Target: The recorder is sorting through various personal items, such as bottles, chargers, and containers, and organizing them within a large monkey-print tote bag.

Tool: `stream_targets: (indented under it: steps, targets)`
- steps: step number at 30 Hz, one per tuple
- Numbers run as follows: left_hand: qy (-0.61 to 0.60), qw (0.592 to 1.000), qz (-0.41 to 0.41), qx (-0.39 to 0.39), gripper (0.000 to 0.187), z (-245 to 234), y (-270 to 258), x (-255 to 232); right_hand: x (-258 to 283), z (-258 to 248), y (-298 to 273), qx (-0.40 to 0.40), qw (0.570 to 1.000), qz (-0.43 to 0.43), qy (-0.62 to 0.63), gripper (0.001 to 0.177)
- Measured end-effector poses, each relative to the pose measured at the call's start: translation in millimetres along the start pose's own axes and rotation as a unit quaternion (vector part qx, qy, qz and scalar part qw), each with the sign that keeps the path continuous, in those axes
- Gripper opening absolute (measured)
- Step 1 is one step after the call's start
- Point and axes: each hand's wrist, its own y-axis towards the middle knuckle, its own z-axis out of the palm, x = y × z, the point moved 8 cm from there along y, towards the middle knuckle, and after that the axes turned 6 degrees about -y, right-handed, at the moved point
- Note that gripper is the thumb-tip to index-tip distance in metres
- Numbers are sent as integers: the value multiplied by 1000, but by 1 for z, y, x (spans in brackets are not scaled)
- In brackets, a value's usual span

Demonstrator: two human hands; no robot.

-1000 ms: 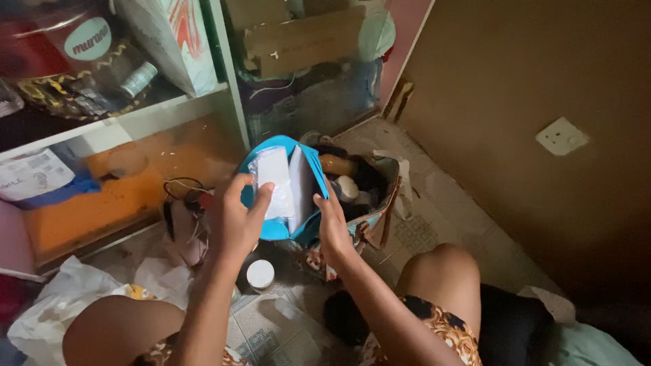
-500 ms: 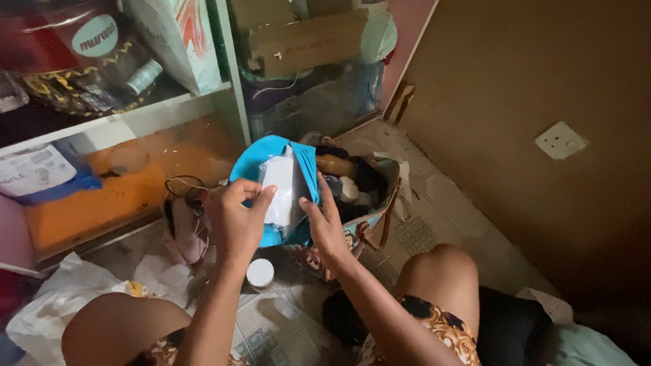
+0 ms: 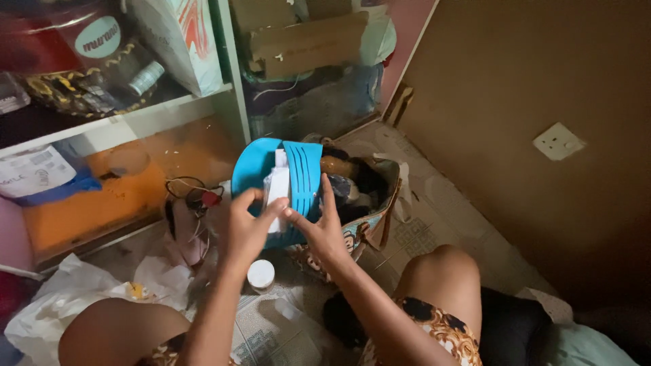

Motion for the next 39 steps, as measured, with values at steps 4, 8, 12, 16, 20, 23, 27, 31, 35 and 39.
stream_targets:
  steps: [4,8,12,16,20,23,27,31,35,39]
  targets:
    - [-288,945,-111,109,35,31,-5,43,0,0,0,6,998,-9,-64,108]
    - [-157,986,-13,46,32,13,-1,28,3,4,-2,2,995,31,93,93]
    - [-69,994,88,-2,33,6,-6,7,-10,4,4,17,989,35,146,81]
    - [-55,993,105,23,48,34,-13,24,-17,11,2,52,960,96,260,65]
    - [52,989,119,69,43,60,-21,29,-6,16,-2,108,933,81,332,53]
    - [-44,989,134,51,87,21,-20,-11,-10,7,0,101,949,105,278,58]
    - [-155,985,75,23,95,2,-13,11,-36,-1,13,91,950,117,276,58]
    - [-275,958,-72,41,86,0,-10,51,-31,3,4,76,934,181,300,63]
    - [-387,882,-243,114,47,21,-23,72,-53,16,3,145,942,186,240,74]
    - [-456,840,-269,117,38,8,-21,62,-37,10,2,123,949,184,223,81]
